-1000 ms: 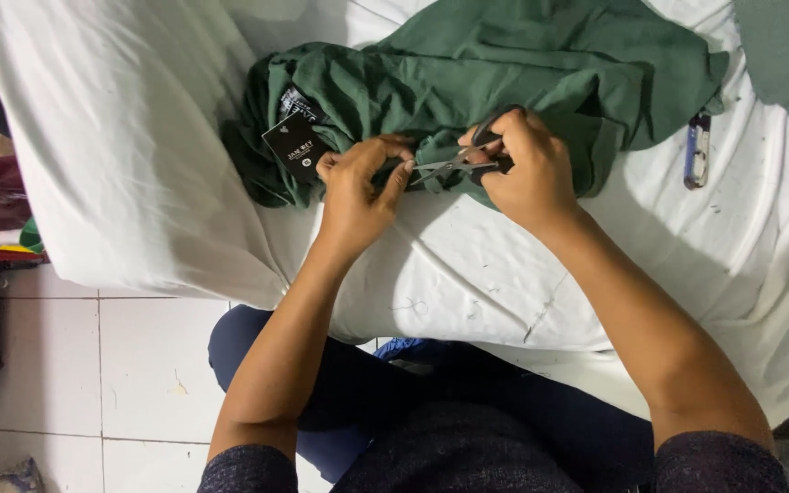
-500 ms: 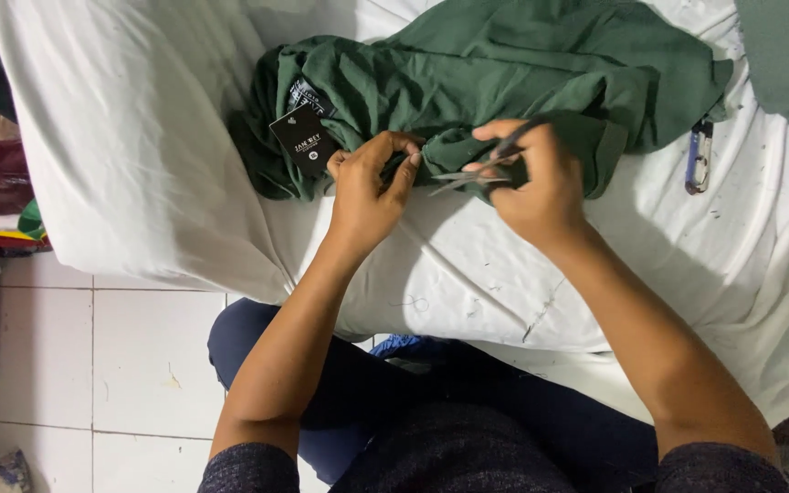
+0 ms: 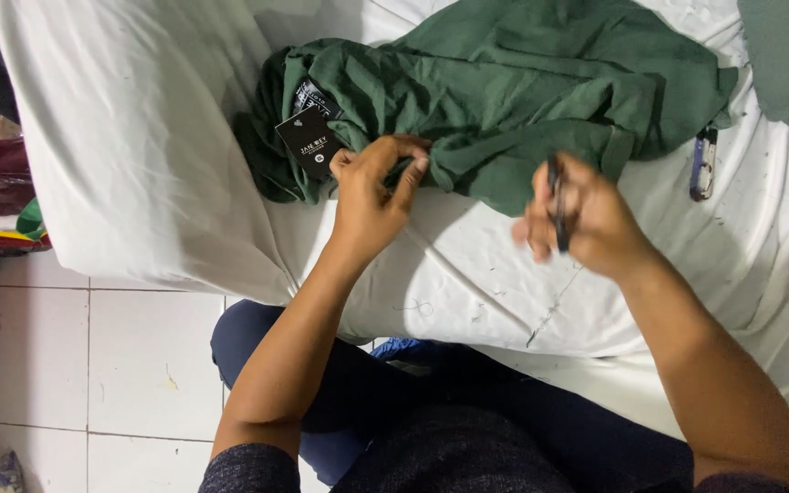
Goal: Trimming loose threads from a green garment using scissors at a quality control station.
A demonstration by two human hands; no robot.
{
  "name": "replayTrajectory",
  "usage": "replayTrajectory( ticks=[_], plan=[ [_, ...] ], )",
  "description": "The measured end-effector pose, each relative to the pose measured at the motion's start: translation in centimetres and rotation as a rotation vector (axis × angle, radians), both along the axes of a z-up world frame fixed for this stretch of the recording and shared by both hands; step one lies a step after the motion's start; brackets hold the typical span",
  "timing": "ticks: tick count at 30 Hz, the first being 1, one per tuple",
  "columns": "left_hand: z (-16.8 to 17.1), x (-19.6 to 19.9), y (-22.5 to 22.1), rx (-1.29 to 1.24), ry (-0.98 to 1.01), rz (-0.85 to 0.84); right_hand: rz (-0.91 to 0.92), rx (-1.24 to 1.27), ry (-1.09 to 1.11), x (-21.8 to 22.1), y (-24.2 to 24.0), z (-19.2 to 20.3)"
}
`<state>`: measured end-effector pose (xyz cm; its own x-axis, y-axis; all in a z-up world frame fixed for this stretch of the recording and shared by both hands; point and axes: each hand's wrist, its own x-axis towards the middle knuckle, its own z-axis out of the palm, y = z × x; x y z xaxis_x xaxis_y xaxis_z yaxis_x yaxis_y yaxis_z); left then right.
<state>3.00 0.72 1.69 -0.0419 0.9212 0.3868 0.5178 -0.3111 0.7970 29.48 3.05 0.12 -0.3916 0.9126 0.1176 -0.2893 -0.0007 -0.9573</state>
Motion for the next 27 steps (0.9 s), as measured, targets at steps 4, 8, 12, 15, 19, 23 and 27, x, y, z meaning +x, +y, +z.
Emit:
replayTrajectory(
  ticks=[4,8,12,15,19,23,27],
  plan=[
    [1.9,0.7,-0.8,0.191,0.039,-0.183,-0.102,0.066,-0.366,-0.6,-0.4,1.7],
    [0.0,1.3,-1.3,0.275,0.074,-0.323,-0.125,0.277,-0.767,-3.1,-0.3,4.1],
    [-0.2,-1.0,-0.6,0.216,0.238,-0.268,-0.194,0.218,-0.829,-1.3,0.1,-1.7],
    [-0.6,-2.7,0.0,0.072,0.567,-0.013,-0.243,0.268,-0.635,0.9,0.1,-2.8],
    [0.5,-3.5,0.3,0.229,0.512,0.087,-0.282,0.26,-0.586,2.2,-0.3,-0.7],
    [1.7,-3.9,-0.4,0.171,0.473,-0.059,-0.181,0.182,-0.815,2.4,-0.5,1.7],
    [1.5,-4.9,-0.8,-0.007,0.584,-0.211,0.165,-0.086,-1.159,2.4,0.1,4.0]
  ],
)
